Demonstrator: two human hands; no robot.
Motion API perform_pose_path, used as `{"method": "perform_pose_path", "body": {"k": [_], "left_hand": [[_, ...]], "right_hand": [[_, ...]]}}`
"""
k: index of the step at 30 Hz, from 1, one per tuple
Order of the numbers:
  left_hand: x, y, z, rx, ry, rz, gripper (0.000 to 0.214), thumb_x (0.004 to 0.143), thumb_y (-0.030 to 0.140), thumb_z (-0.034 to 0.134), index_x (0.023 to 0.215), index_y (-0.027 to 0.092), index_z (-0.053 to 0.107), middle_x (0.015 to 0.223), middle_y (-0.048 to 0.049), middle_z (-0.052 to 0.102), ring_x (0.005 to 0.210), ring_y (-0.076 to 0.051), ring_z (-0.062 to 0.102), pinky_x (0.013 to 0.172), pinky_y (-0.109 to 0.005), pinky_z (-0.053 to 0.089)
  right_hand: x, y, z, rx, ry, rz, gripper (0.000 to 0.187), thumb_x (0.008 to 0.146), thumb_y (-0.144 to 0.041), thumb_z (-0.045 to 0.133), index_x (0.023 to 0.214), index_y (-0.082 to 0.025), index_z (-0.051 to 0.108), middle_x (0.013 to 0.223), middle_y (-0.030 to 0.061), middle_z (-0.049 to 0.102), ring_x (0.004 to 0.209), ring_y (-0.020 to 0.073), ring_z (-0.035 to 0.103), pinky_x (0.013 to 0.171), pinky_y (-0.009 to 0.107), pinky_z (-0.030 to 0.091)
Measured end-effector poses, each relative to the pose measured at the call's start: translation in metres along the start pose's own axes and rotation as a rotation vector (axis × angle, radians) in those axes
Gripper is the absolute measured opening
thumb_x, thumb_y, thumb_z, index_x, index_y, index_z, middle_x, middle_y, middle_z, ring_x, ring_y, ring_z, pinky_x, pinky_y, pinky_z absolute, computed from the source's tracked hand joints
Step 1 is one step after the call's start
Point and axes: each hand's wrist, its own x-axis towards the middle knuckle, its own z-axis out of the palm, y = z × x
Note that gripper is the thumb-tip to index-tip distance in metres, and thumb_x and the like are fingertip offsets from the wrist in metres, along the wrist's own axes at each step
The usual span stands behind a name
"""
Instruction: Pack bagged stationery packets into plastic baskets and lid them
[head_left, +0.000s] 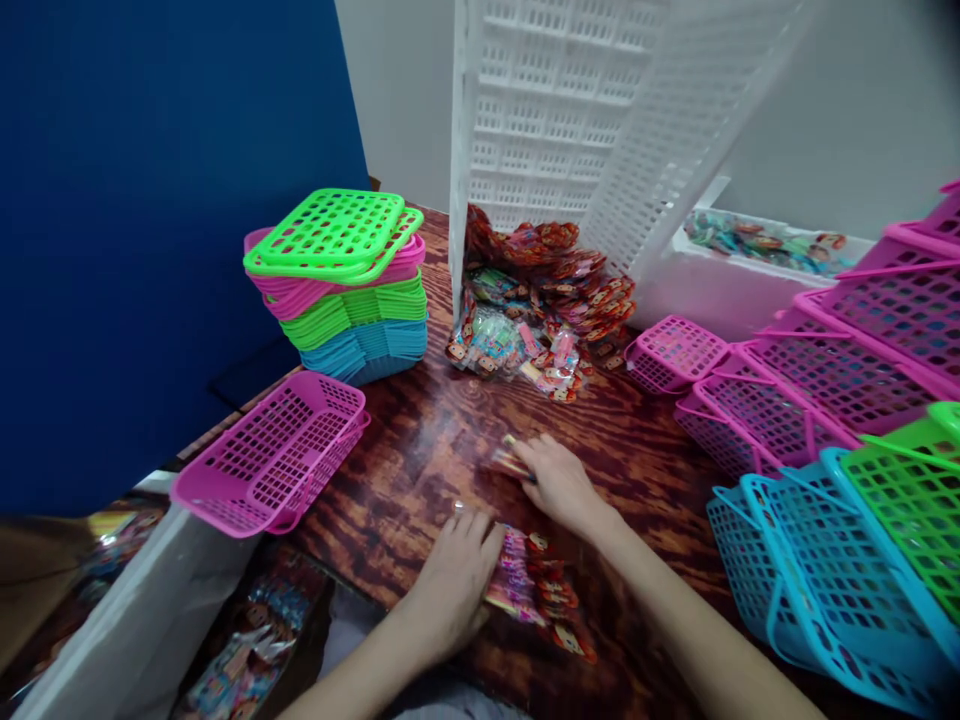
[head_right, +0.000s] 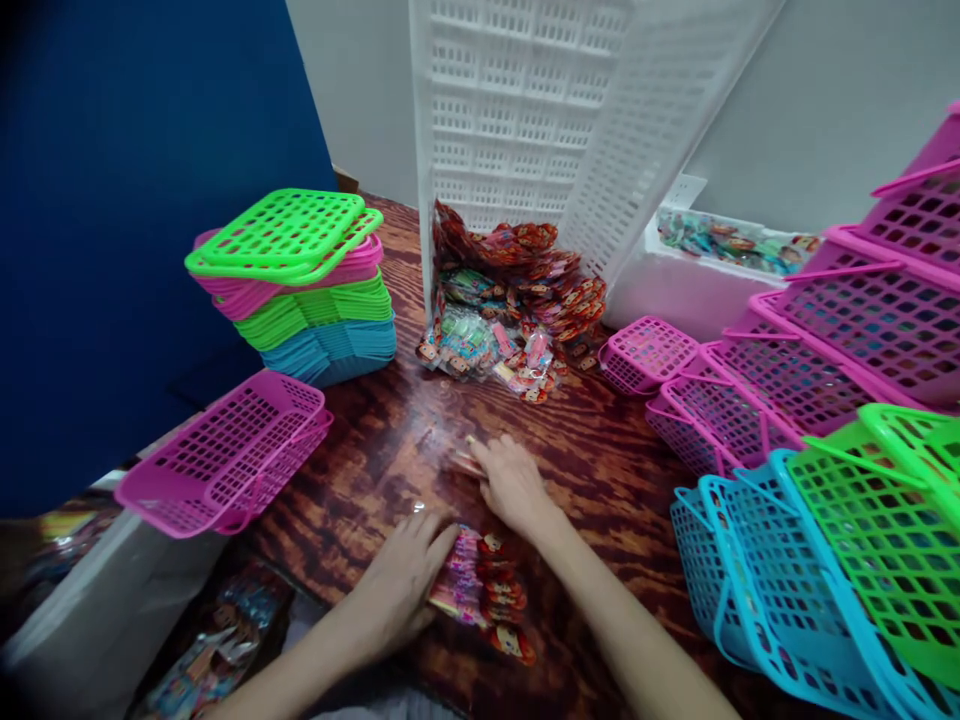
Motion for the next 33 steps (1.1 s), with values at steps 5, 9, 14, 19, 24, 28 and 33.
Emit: {"method": "perform_pose_path", "body": {"k": [5,9,14,19,24,28,33], "left_hand": [[-0.004,-0.007,0.001,0.02,0.047,-0.081,0.083,0.06,0.007,0.059,0.14,0.016,0.037,0.162,-0.0192,0.011,0.15,-0.033,0.008,0.12,-0.05,0.014],[-0.002,-0.009,-0.003,-0.004,0.003,-0.041,0.08,0.062,0.009,0.06,0.138,0.018,0.038,0.161,-0.0172,0.021,0.149,-0.03,0.018,0.121,-0.052,0.012],[0.003,-0.009,-0.008,-0.018,-0.005,0.014,0.083,0.065,0.01,0.06,0.143,0.02,0.034,0.162,-0.0126,0.022,0.147,-0.028,0.023,0.121,-0.05,0.014],[0.009,-0.009,-0.01,-0.025,-0.034,0.028,0.077,0.069,0.011,0.062,0.14,0.02,0.037,0.163,-0.0161,0.014,0.147,-0.029,0.024,0.119,-0.049,0.017],[0.009,-0.01,-0.008,-0.033,-0.019,0.036,0.072,0.072,0.013,0.065,0.138,0.018,0.039,0.163,-0.0182,0.013,0.148,-0.031,0.022,0.119,-0.048,0.018],[0.009,-0.011,-0.008,-0.038,-0.012,0.058,0.073,0.071,0.011,0.064,0.139,0.02,0.038,0.163,-0.0162,0.013,0.147,-0.029,0.023,0.12,-0.047,0.017],[0.007,-0.013,-0.001,-0.028,0.006,0.031,0.081,0.066,0.008,0.064,0.14,0.021,0.035,0.164,-0.0163,0.002,0.148,-0.03,0.02,0.12,-0.046,0.016]], "right_hand": [[-0.042,-0.008,0.015,-0.101,0.064,-0.142,0.088,0.084,-0.006,0.048,0.158,-0.023,0.004,0.113,0.0124,0.062,0.101,0.0279,0.05,0.09,0.04,0.038],[-0.055,0.001,0.024,0.01,0.073,-0.123,0.099,0.083,-0.011,0.056,0.157,-0.025,-0.007,0.123,0.0119,0.059,0.108,0.0301,0.051,0.097,0.044,0.039],[-0.058,0.016,0.029,0.139,0.059,-0.087,0.09,0.083,-0.015,0.061,0.157,-0.024,0.009,0.132,0.0129,0.054,0.12,0.0299,0.05,0.101,0.045,0.042],[-0.048,0.018,0.026,0.166,-0.012,-0.075,0.07,0.082,-0.007,0.056,0.148,-0.017,0.036,0.13,0.0139,0.058,0.12,0.0264,0.052,0.105,0.041,0.041],[-0.042,0.011,0.017,0.183,-0.087,-0.11,0.074,0.079,-0.008,0.06,0.149,-0.018,0.037,0.132,0.0147,0.058,0.123,0.0258,0.051,0.104,0.04,0.041],[-0.045,0.006,0.019,0.156,-0.076,-0.086,0.077,0.08,-0.01,0.062,0.151,-0.016,0.034,0.14,0.0174,0.053,0.127,0.0289,0.049,0.107,0.044,0.039],[-0.043,0.018,0.03,0.287,0.011,-0.076,0.064,0.085,-0.011,0.056,0.147,-0.02,0.041,0.141,0.0154,0.054,0.128,0.0258,0.051,0.107,0.043,0.041]]}}
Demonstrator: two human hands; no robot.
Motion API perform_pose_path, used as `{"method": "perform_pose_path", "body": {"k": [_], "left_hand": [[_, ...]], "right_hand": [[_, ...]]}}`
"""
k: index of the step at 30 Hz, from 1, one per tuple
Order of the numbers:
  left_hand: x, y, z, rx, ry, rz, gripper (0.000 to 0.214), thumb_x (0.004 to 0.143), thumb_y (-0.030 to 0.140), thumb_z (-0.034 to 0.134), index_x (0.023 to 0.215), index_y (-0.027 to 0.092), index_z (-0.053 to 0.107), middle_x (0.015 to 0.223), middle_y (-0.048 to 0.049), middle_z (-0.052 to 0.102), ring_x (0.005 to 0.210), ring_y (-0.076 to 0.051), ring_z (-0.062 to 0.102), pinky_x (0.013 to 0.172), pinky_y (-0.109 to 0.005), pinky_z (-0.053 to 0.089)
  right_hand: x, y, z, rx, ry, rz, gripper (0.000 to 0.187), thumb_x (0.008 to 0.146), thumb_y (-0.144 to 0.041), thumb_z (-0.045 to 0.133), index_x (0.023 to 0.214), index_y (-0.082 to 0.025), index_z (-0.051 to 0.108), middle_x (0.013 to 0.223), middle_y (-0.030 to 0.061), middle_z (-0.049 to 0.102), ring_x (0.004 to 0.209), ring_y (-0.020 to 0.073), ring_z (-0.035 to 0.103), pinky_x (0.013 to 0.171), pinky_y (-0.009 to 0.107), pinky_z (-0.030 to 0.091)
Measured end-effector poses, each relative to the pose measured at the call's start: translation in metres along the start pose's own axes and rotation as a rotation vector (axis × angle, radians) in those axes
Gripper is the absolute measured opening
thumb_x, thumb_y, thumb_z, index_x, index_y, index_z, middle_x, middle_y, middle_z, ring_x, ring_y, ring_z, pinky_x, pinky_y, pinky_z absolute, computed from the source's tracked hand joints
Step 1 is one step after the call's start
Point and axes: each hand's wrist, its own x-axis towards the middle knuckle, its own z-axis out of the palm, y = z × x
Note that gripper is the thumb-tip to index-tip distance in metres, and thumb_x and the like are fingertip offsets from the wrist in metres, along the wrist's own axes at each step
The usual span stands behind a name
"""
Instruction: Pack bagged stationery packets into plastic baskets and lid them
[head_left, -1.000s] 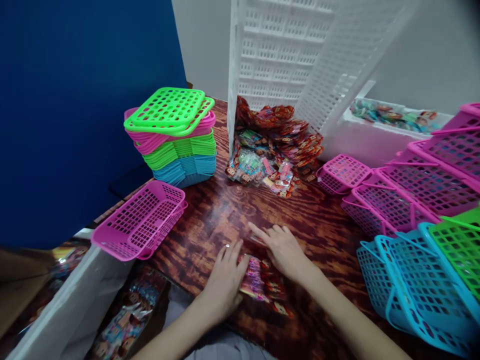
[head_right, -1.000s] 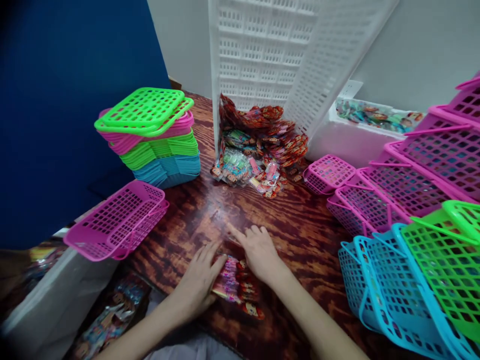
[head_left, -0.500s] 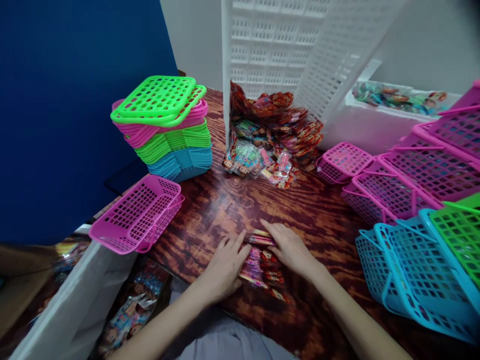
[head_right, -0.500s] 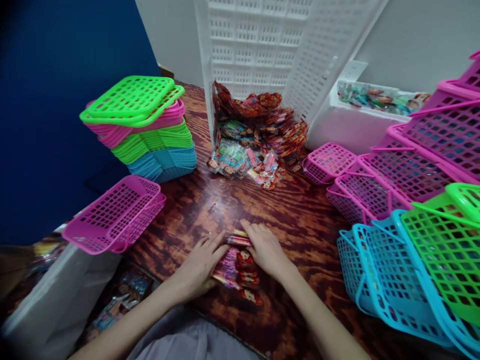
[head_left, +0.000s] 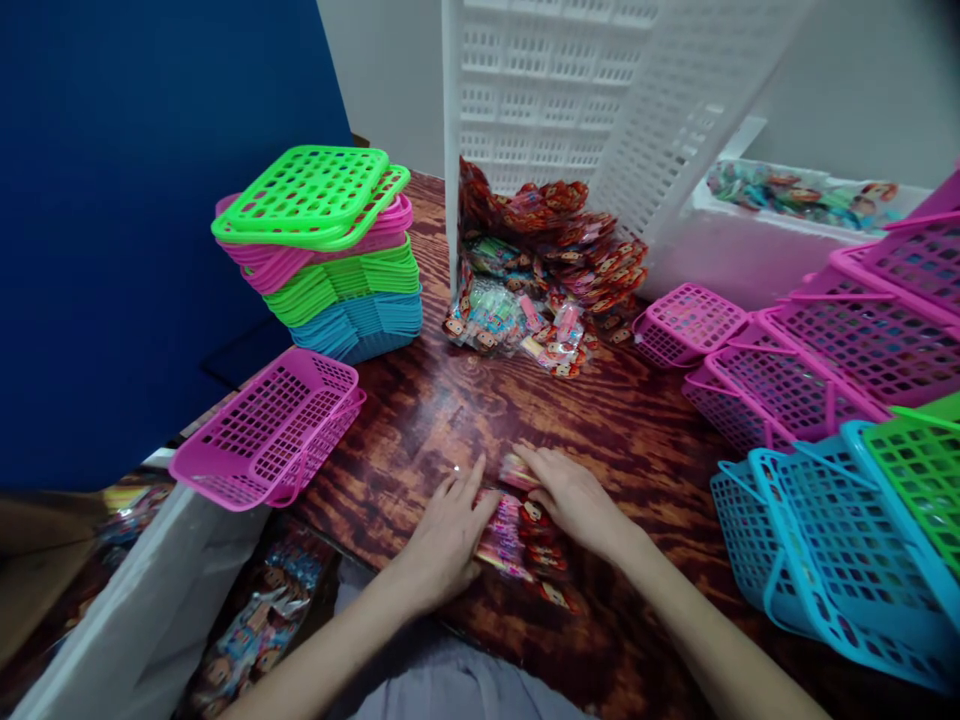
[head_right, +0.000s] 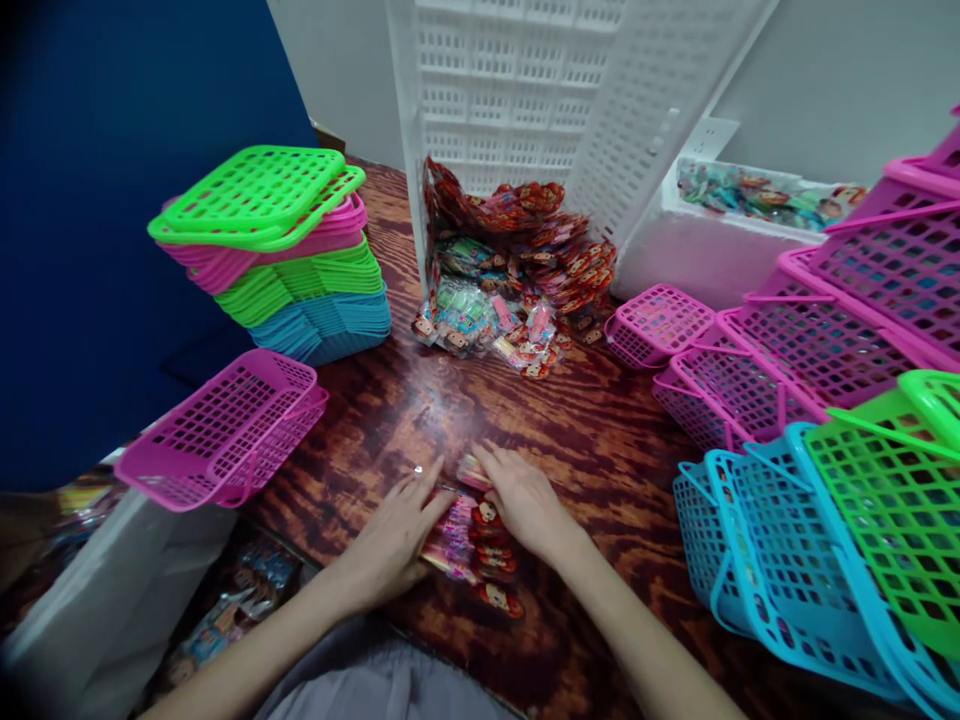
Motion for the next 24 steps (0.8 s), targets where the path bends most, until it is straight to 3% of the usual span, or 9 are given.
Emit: {"method": "perform_pose_path", "body": {"k": [3,6,8,10,13,16,24], "left_hand": [[-0.001,0.0,0.003,-0.014,0.008,-0.04,0.081,0.066,0.008,0.062,0.141,0.025,0.035,0.162,-0.0127,0.014,0.146,-0.031,0.023,0.119,-0.048,0.019],[-0.002,0.002,0.003,-0.052,0.027,-0.049,0.075,0.068,0.009,0.059,0.138,0.028,0.038,0.148,-0.0092,0.036,0.138,-0.028,0.033,0.117,-0.047,0.023],[-0.001,0.002,0.002,-0.073,0.035,-0.038,0.076,0.066,0.008,0.057,0.137,0.027,0.038,0.139,-0.008,0.043,0.132,-0.026,0.038,0.116,-0.044,0.025],[0.0,0.002,0.001,-0.076,0.041,-0.029,0.077,0.064,0.007,0.056,0.137,0.026,0.039,0.135,-0.0078,0.044,0.129,-0.026,0.039,0.115,-0.042,0.026],[0.001,0.003,-0.001,-0.062,0.032,-0.038,0.076,0.063,0.008,0.056,0.136,0.026,0.041,0.135,-0.0076,0.044,0.129,-0.026,0.038,0.114,-0.041,0.026],[0.002,0.004,-0.002,-0.061,0.015,-0.057,0.077,0.064,0.008,0.056,0.137,0.026,0.04,0.135,-0.0075,0.044,0.128,-0.026,0.039,0.113,-0.042,0.027],[0.0,0.003,0.0,-0.076,0.05,-0.041,0.075,0.065,0.008,0.056,0.136,0.027,0.039,0.133,-0.0072,0.045,0.127,-0.026,0.04,0.113,-0.041,0.028]], "right_hand": [[0.007,0.024,-0.003,0.337,0.087,0.127,0.056,0.083,-0.022,0.063,0.138,-0.022,0.051,0.133,0.0112,0.062,0.122,0.027,0.057,0.106,0.045,0.042],[0.01,0.047,-0.009,0.906,0.221,0.293,0.057,0.078,-0.039,0.071,0.13,-0.022,0.057,0.126,0.008,0.067,0.115,0.0279,0.062,0.102,0.046,0.046],[0.007,0.056,-0.009,1.238,0.291,0.343,0.054,0.076,-0.046,0.073,0.122,-0.022,0.061,0.12,0.0069,0.07,0.109,0.0266,0.066,0.099,0.044,0.05],[0.002,0.059,-0.004,1.431,0.346,0.362,0.05,0.074,-0.047,0.074,0.117,-0.025,0.064,0.115,0.0056,0.072,0.106,0.0259,0.068,0.094,0.043,0.054],[-0.002,0.058,0.007,1.536,0.374,0.382,0.048,0.075,-0.047,0.07,0.118,-0.027,0.063,0.113,0.0048,0.072,0.105,0.0264,0.068,0.086,0.043,0.058],[-0.003,0.052,0.013,1.575,0.312,0.398,0.052,0.08,-0.051,0.063,0.124,-0.025,0.06,0.112,0.0072,0.073,0.102,0.0277,0.07,0.079,0.044,0.061],[-0.012,0.03,0.003,1.544,0.197,0.386,0.057,0.086,-0.056,0.051,0.132,-0.024,0.057,0.109,0.0094,0.072,0.093,0.0274,0.071,0.073,0.042,0.062]]}}
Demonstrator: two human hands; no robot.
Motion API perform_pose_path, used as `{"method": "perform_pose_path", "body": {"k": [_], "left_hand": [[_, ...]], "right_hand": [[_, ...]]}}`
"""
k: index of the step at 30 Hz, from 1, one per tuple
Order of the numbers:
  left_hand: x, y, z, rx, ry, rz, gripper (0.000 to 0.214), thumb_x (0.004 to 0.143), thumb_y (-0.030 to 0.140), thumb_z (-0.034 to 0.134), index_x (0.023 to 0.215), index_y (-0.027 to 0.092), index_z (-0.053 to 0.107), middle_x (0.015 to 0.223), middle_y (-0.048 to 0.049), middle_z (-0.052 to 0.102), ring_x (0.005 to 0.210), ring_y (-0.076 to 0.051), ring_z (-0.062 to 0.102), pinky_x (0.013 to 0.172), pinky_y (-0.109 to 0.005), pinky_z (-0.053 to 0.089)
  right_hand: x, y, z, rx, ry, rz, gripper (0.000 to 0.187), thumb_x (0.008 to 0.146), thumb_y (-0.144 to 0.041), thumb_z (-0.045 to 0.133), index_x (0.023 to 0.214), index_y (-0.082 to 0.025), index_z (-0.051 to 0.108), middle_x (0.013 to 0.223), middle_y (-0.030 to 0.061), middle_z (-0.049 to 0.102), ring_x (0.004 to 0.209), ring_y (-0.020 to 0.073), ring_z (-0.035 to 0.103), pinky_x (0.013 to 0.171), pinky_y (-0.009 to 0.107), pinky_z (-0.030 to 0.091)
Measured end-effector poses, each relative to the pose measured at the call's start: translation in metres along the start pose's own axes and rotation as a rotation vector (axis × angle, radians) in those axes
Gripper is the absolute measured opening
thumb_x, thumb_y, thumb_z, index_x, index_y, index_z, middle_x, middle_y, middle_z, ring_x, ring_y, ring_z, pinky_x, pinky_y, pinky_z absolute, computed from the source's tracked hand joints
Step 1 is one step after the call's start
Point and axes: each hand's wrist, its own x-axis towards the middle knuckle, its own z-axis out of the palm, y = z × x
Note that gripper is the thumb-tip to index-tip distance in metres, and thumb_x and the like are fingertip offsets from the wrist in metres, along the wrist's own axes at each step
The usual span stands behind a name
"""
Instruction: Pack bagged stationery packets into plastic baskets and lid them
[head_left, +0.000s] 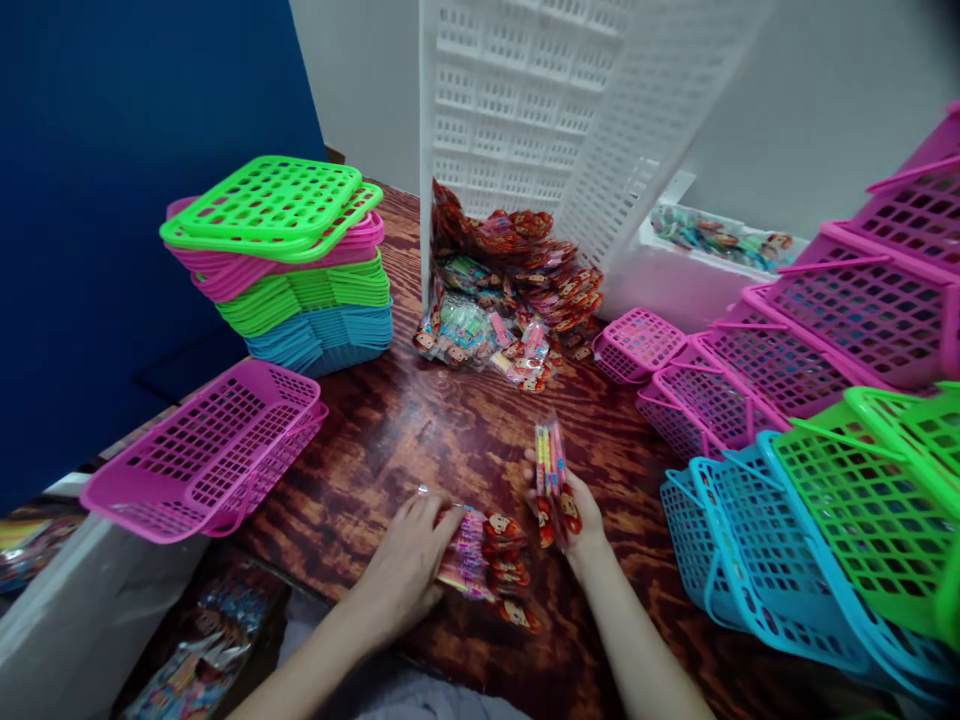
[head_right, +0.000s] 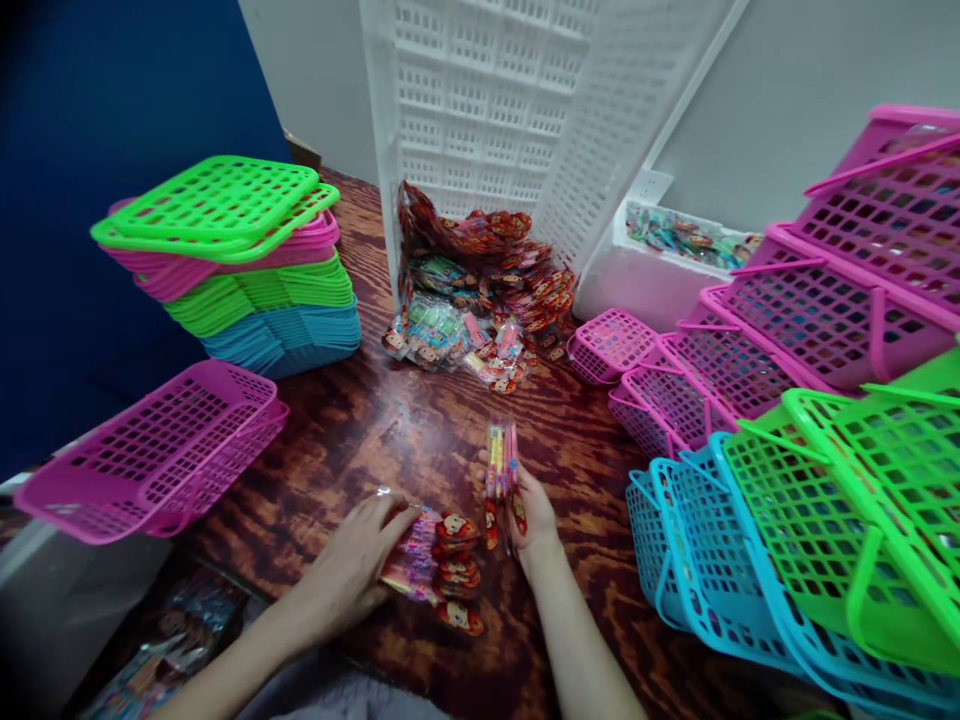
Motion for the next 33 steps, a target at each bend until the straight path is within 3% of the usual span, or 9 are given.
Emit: {"method": "perform_pose_path", "body": {"k": [13,18,25,29,33], "left_hand": [[-0.001,-0.002,0.004,0.012,0.044,0.031,0.078,0.063,0.007,0.053,0.137,0.025,0.039,0.133,-0.0073,0.044,0.127,-0.025,0.038,0.113,-0.04,0.026],[-0.001,-0.002,0.004,0.009,0.038,0.031,0.078,0.063,0.008,0.054,0.138,0.024,0.039,0.133,-0.0078,0.044,0.126,-0.026,0.038,0.112,-0.04,0.027],[0.0,-0.004,0.005,0.002,0.031,0.036,0.079,0.059,0.006,0.053,0.135,0.023,0.041,0.133,-0.0079,0.044,0.125,-0.026,0.039,0.111,-0.04,0.028],[0.0,-0.006,0.007,0.006,0.052,0.05,0.078,0.061,0.006,0.053,0.136,0.024,0.04,0.13,-0.008,0.045,0.123,-0.026,0.04,0.11,-0.04,0.03],[-0.001,-0.005,0.007,-0.004,0.066,0.057,0.074,0.065,0.007,0.053,0.136,0.024,0.04,0.128,-0.008,0.045,0.121,-0.026,0.041,0.108,-0.041,0.031]], "right_hand": [[0.0,0.002,0.012,0.067,-0.004,0.023,0.061,0.086,-0.059,0.047,0.133,-0.021,0.056,0.109,0.0097,0.072,0.098,0.0278,0.07,0.081,0.044,0.06],[-0.006,0.001,0.012,0.232,-0.041,0.057,0.054,0.089,-0.052,0.05,0.133,-0.021,0.056,0.108,0.0086,0.073,0.09,0.025,0.073,0.078,0.041,0.061],[-0.002,-0.003,0.017,0.431,-0.047,0.067,0.045,0.096,-0.045,0.044,0.13,-0.02,0.059,0.11,0.0086,0.074,0.096,0.0248,0.072,0.088,0.044,0.058],[-0.003,0.002,0.019,0.411,-0.036,0.047,0.044,0.092,-0.046,0.051,0.127,-0.021,0.061,0.102,0.0074,0.074,0.091,0.0247,0.072,0.08,0.043,0.059],[-0.008,0.016,0.018,0.426,-0.014,-0.033,0.039,0.086,-0.041,0.06,0.12,-0.022,0.064,0.087,0.0048,0.071,0.072,0.0184,0.066,0.063,0.031,0.059]]}}
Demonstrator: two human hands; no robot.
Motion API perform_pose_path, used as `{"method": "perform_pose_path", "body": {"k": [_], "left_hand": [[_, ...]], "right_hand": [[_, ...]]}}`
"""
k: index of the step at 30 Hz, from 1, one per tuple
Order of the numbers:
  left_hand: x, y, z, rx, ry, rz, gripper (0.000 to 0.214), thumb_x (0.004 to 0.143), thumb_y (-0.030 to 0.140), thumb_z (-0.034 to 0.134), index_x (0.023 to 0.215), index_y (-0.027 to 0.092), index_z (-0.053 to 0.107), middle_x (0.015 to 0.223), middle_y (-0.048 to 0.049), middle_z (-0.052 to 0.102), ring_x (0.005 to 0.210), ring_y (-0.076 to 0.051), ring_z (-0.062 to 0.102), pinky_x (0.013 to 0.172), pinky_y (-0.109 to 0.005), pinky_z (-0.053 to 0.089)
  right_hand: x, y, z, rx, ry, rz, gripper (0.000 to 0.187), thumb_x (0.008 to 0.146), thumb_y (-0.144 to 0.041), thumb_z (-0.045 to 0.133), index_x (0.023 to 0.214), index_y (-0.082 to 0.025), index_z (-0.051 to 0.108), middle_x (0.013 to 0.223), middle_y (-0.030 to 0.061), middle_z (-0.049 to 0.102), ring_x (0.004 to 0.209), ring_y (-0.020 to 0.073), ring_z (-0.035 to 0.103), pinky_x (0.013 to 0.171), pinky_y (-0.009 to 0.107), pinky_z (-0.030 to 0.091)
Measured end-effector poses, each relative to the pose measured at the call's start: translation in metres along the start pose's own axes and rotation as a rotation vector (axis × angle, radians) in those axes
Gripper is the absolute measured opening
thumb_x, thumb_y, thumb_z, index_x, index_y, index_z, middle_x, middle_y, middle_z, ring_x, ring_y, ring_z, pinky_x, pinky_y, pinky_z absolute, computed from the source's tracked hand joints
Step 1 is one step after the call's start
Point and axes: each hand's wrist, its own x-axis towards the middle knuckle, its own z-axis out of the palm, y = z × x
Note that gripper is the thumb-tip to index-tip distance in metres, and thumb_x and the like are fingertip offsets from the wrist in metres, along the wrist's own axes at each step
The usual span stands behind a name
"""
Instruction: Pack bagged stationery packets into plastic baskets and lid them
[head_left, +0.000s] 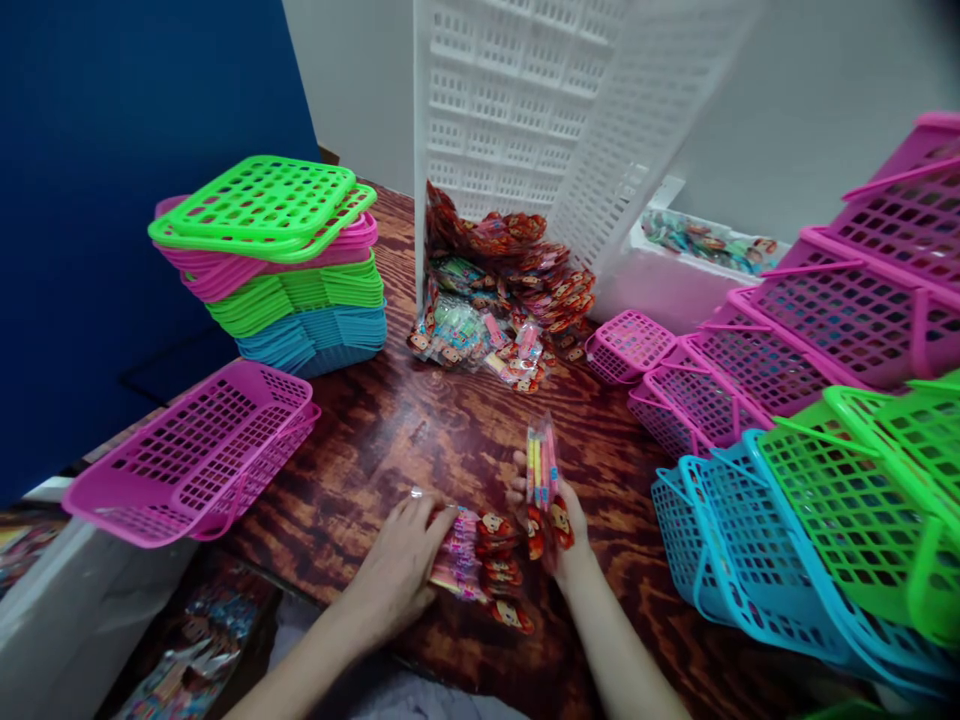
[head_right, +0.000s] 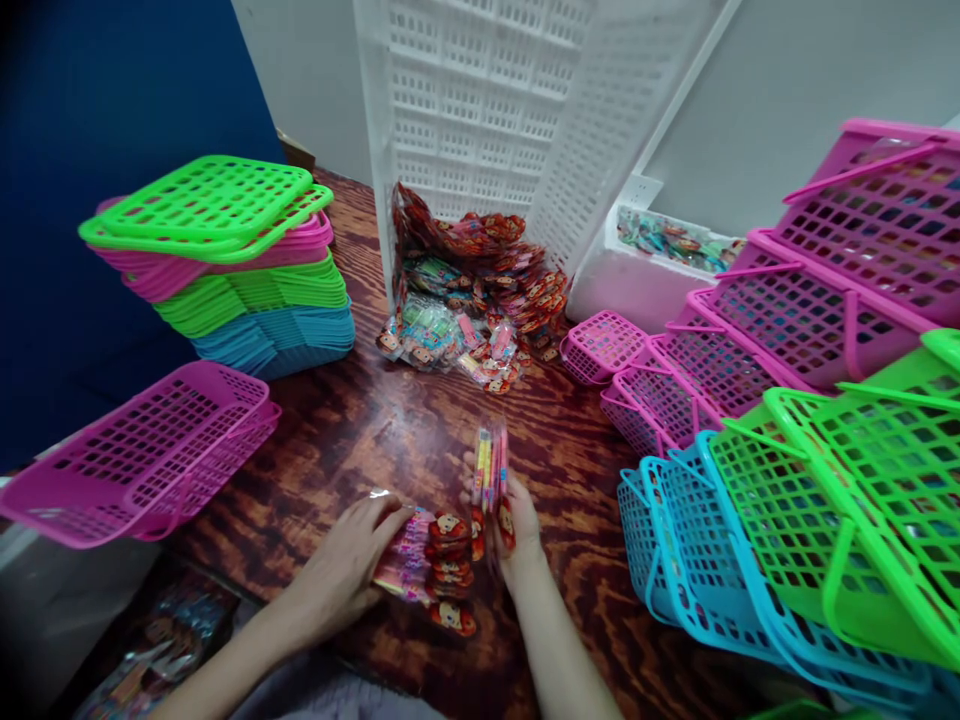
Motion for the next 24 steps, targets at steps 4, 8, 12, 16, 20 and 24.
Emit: {"method": "perform_pose_path", "body": {"k": [4,8,12,16,20,24], "left_hand": [[0.0,0.0,0.001,0.01,0.0,0.002,0.074,0.067,0.007,0.054,0.137,0.024,0.039,0.129,-0.0082,0.045,0.122,-0.026,0.041,0.108,-0.041,0.032],[0.0,-0.002,0.003,0.019,0.015,0.013,0.074,0.068,0.007,0.054,0.138,0.023,0.038,0.131,-0.0085,0.044,0.123,-0.026,0.04,0.109,-0.041,0.032],[0.0,-0.001,0.001,0.01,0.016,0.019,0.073,0.068,0.008,0.055,0.138,0.024,0.037,0.131,-0.0083,0.045,0.123,-0.026,0.041,0.109,-0.041,0.032],[0.0,-0.001,0.001,0.008,0.014,0.018,0.074,0.068,0.008,0.055,0.139,0.024,0.036,0.131,-0.0088,0.045,0.123,-0.026,0.041,0.109,-0.041,0.032],[-0.001,-0.002,0.003,0.022,0.017,0.019,0.078,0.066,0.008,0.055,0.14,0.024,0.035,0.133,-0.0094,0.044,0.125,-0.027,0.04,0.11,-0.042,0.032],[0.0,-0.003,0.004,0.026,0.011,0.01,0.079,0.064,0.008,0.055,0.139,0.024,0.035,0.134,-0.0092,0.043,0.126,-0.026,0.04,0.11,-0.041,0.032]], "right_hand": [[0.002,0.008,-0.009,0.091,-0.077,-0.043,0.029,0.081,-0.035,0.064,0.108,-0.024,0.065,0.081,0.0015,0.062,0.058,0.0112,0.051,0.049,0.02,0.049],[0.009,0.01,-0.015,0.155,-0.152,-0.066,0.015,0.08,-0.029,0.065,0.093,-0.024,0.061,0.077,-0.0013,0.052,0.053,0.0082,0.039,0.044,0.016,0.041],[0.008,0.011,-0.013,0.104,-0.195,-0.019,0.014,0.081,-0.033,0.063,0.075,-0.022,0.055,0.063,-0.0042,0.038,0.049,0.009,0.031,0.042,0.017,0.038],[0.001,0.01,-0.005,0.09,-0.086,-0.03,0.016,0.079,-0.035,0.064,0.075,-0.022,0.057,0.067,-0.0027,0.047,0.051,0.0084,0.039,0.046,0.018,0.042],[-0.002,0.01,0.0,0.031,0.093,0.025,0.02,0.076,-0.042,0.066,0.076,-0.022,0.063,0.065,-0.0007,0.057,0.055,0.0131,0.052,0.05,0.024,0.049],[-0.001,0.01,-0.001,0.012,0.134,0.049,0.019,0.078,-0.038,0.067,0.071,-0.02,0.064,0.06,-0.0016,0.058,0.051,0.0124,0.056,0.048,0.022,0.049]]}}
